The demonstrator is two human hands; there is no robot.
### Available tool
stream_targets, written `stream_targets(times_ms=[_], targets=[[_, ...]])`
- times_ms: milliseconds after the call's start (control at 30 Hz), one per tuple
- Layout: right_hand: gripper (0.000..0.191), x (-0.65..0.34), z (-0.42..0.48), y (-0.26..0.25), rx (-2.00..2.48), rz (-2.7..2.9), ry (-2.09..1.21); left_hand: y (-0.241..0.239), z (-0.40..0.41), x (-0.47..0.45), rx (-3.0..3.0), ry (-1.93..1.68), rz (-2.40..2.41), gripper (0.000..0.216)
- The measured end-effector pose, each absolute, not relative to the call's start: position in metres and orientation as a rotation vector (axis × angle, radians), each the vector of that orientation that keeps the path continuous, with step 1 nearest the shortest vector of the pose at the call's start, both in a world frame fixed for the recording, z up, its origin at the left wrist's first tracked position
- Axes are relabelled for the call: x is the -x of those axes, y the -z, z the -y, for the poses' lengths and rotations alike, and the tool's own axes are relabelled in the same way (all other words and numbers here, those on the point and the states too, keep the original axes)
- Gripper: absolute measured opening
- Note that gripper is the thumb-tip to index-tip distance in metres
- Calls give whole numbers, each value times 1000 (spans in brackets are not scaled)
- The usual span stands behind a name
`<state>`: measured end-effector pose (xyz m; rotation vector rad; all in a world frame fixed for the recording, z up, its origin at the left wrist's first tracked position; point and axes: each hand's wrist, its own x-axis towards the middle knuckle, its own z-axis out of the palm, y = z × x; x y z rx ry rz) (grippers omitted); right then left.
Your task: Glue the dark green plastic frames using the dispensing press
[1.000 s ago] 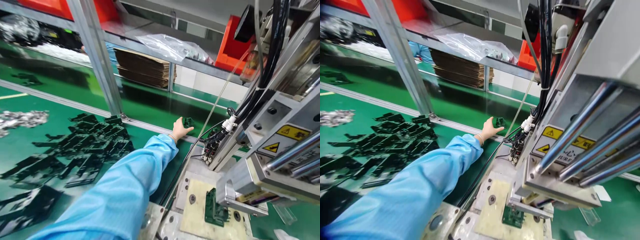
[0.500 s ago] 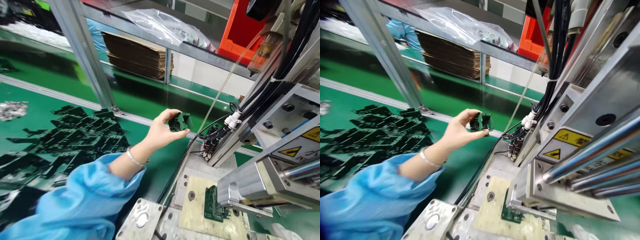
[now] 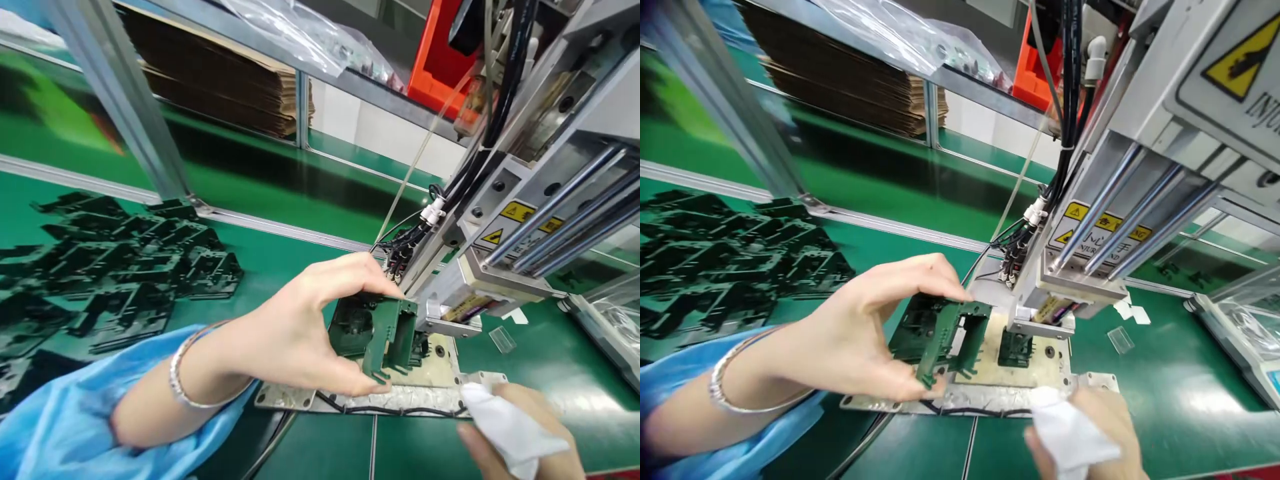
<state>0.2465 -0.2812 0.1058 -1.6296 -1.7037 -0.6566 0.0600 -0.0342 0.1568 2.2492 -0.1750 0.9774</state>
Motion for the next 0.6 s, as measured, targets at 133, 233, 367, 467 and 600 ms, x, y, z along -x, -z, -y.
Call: stream_targets(times_ms=[133, 233, 367, 467, 600], targets=[[31, -211, 231, -149, 1516, 2031, 551, -159, 43, -61, -2260, -932, 238, 56], [38, -206, 218, -155, 1563, 2119, 505, -160, 50, -60, -2291, -896, 216, 50], [40, -201, 216, -145, 1558, 2100, 444, -162, 55, -60, -2315, -815, 181, 39], [39, -193, 219, -132, 1438, 1957, 444, -162, 56, -61, -2329, -795, 194, 37], [20, -196, 246, -112, 1466, 1819, 453, -161, 55, -63, -2289, -819, 184, 40]])
